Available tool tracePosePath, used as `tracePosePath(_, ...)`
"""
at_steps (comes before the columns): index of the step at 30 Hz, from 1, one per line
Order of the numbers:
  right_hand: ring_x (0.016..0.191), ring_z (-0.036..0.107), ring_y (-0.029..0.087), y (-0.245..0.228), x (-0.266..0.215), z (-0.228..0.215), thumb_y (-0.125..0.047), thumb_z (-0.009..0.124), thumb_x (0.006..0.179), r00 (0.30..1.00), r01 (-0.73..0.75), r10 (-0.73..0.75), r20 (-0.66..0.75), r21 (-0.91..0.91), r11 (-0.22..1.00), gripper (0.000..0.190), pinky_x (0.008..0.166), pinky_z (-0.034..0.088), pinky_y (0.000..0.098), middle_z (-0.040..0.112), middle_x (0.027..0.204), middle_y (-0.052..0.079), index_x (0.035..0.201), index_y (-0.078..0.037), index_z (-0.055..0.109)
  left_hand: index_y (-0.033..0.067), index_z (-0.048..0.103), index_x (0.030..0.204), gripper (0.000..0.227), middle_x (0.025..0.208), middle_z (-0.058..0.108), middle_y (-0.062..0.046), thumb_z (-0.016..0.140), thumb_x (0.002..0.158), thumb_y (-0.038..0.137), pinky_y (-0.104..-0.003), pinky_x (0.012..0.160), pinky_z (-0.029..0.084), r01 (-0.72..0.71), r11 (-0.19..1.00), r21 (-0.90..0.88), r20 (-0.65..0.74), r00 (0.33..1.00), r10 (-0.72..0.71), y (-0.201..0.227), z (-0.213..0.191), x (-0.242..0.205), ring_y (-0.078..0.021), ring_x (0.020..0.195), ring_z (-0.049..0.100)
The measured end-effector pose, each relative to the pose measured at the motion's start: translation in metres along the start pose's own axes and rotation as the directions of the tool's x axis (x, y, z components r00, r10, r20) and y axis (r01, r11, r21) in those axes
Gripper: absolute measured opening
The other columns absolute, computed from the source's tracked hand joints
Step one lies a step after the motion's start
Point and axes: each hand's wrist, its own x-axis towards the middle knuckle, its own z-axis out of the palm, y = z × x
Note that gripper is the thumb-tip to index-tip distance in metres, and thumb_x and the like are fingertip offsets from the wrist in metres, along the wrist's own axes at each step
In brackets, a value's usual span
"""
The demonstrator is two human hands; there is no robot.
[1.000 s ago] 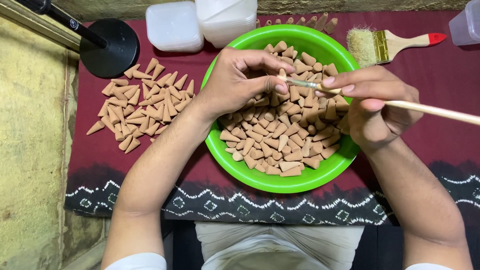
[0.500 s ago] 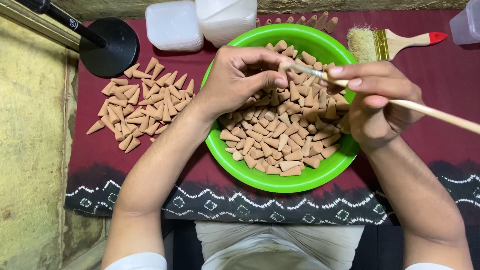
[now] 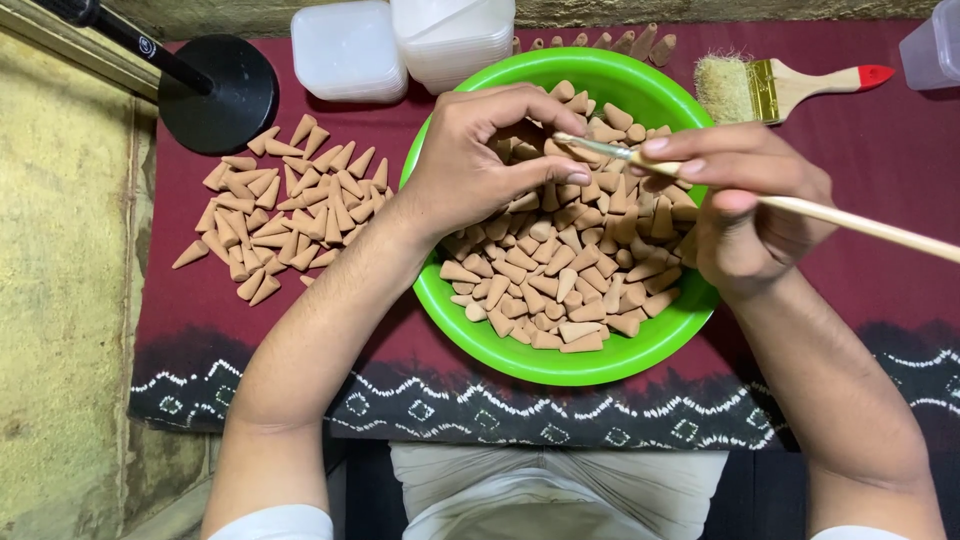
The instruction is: Applying a coating or adhesive to individual incense cones using a small brush.
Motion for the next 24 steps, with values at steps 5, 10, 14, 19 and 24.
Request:
tracePosePath(5,0.081,0.073,0.040,0.001,-0.003,-0.004,-0.022,0.050,0.111,0.998,0.005,-0.005,0.061,-0.002,1.000,0.034,0.072,0.062,0.0418,0.066,0.086,0.027,0.094,0.006,0.060,0.0065,0.073,0.102,0.025,0.098,0.076,-0.006,0.091,0.085,0.008,-0.025,0.086,0.060,-0.036,0.999,-0.003,0.010,0.999,0.037,-0.002,0.001,-0.001,-0.0147,0.090,0.074)
tracePosePath(10,0.064,0.066,0.033,0.007,-0.006,-0.005,-0.022,0.051,0.113,0.975,0.182,-0.178,-0.133,0.016,0.983,0.035,0.052,0.053,0.0386,0.055,0.072,0.014,0.089,0.004,0.055,0.0060,0.075,0.093,0.017,0.094,0.077,-0.008,0.089,0.085,0.005,-0.033,0.094,0.059,-0.075,0.996,-0.044,0.001,0.997,0.076,-0.003,0.003,0.000,-0.0200,0.092,0.075)
tracePosePath(14,0.076,0.071,0.036,-0.002,0.000,0.000,-0.026,0.048,0.113,0.997,0.075,-0.075,-0.020,-0.008,0.997,0.034,0.066,0.064,0.0408,0.064,0.084,0.027,0.097,0.004,0.054,0.0074,0.065,0.119,0.039,0.111,0.074,-0.009,0.090,0.089,0.006,-0.026,0.095,0.064,-0.077,0.996,-0.044,0.040,0.996,0.079,-0.008,0.003,-0.004,-0.0178,0.099,0.077)
tracePosePath(19,0.064,0.065,0.034,0.007,-0.005,-0.003,-0.021,0.050,0.113,0.969,0.208,-0.211,-0.127,-0.039,0.977,0.033,0.052,0.053,0.0387,0.055,0.077,0.014,0.093,0.005,0.054,0.0079,0.053,0.137,0.057,0.114,0.075,-0.011,0.090,0.093,0.007,-0.028,0.106,0.066,-0.110,0.994,-0.022,0.063,0.992,0.111,-0.012,0.003,-0.006,-0.0182,0.101,0.082)
tracePosePath(24,0.071,0.071,0.038,-0.001,-0.002,0.000,-0.023,0.050,0.112,0.999,0.022,-0.023,-0.038,-0.031,0.999,0.036,0.060,0.063,0.0419,0.063,0.078,0.025,0.093,0.007,0.057,0.0052,0.053,0.137,0.060,0.118,0.074,-0.013,0.091,0.090,0.007,-0.029,0.106,0.067,-0.157,0.987,0.020,0.052,0.987,0.155,-0.009,0.003,-0.006,-0.0197,0.104,0.081)
